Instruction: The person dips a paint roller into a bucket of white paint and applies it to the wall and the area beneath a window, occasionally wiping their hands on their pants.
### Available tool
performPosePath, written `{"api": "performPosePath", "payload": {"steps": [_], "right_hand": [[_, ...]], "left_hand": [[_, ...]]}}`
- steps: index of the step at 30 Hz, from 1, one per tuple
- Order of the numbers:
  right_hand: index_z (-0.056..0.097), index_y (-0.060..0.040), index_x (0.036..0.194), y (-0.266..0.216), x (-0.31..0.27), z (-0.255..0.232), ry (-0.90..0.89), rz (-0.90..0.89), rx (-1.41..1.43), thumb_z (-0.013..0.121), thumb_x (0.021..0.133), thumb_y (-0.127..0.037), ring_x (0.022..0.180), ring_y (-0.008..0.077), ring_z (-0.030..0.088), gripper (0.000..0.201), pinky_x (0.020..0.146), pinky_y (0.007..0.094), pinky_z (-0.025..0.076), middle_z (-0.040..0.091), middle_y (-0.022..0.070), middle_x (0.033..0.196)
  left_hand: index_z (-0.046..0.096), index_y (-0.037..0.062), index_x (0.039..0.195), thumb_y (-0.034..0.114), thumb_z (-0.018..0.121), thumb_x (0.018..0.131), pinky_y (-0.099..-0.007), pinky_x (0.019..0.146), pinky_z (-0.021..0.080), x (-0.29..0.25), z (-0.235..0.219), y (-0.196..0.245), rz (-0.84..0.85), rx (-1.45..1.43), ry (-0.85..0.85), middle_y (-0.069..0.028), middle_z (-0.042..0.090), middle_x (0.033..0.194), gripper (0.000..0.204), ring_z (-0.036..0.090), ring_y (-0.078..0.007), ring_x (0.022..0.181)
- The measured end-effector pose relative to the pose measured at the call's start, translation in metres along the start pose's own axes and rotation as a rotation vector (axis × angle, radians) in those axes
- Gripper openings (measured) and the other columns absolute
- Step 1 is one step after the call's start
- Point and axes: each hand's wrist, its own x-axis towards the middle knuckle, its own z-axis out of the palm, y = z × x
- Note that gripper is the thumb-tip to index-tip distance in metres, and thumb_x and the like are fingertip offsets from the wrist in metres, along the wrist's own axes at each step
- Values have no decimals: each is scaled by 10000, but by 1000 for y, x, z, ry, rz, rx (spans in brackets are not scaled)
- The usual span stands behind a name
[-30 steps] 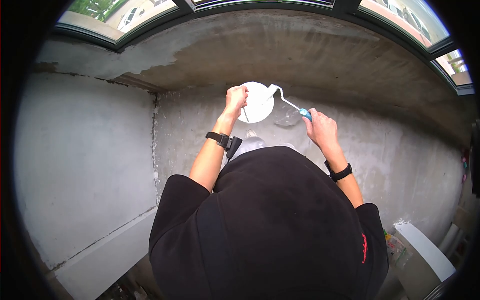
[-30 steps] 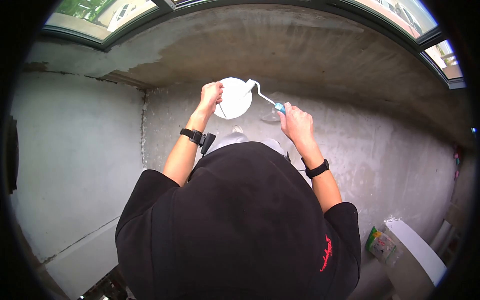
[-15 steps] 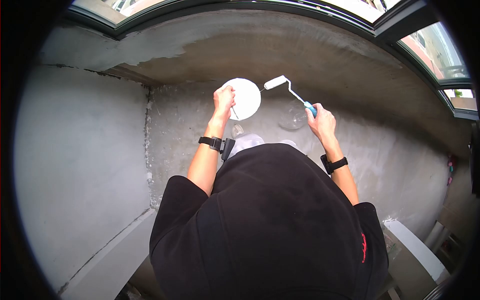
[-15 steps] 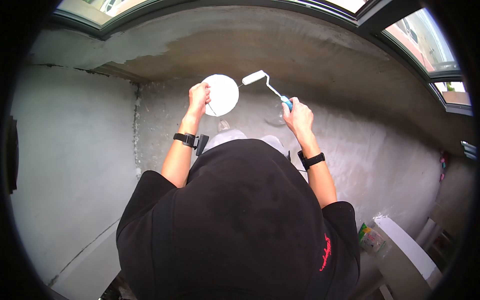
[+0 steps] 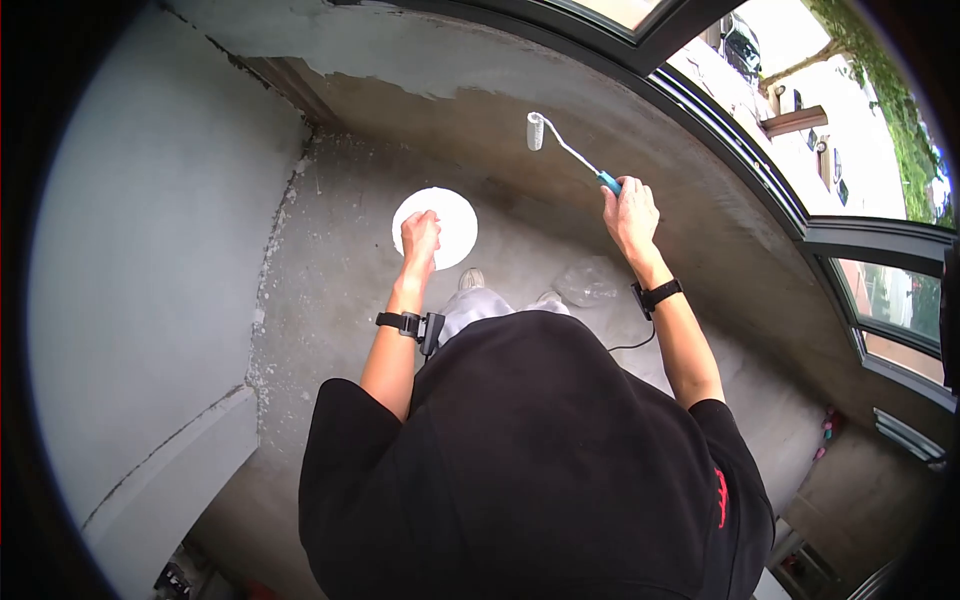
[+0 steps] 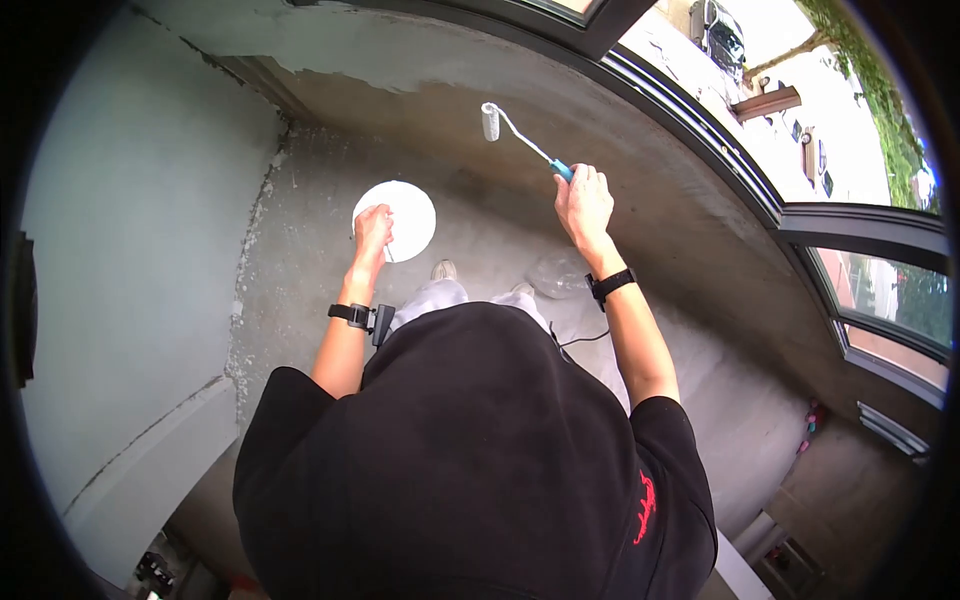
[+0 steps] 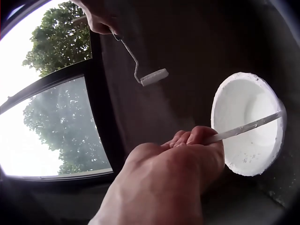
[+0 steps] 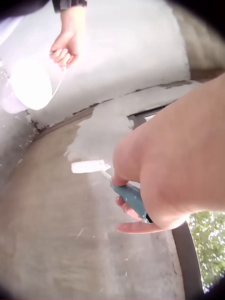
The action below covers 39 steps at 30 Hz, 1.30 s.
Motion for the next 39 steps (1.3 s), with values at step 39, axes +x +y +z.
{"api": "performPosePath", "payload": {"steps": [39], "right_hand": [[550, 27, 1049, -134, 77, 233, -565, 398, 196, 541, 923, -392, 925, 425, 655, 438, 812, 483, 522, 671, 249, 957]], "left_hand": [[560, 41, 819, 154, 560, 868, -230, 411, 308, -100, -90, -111, -229, -378, 535, 23, 444, 618, 124, 381, -66, 481]]}}
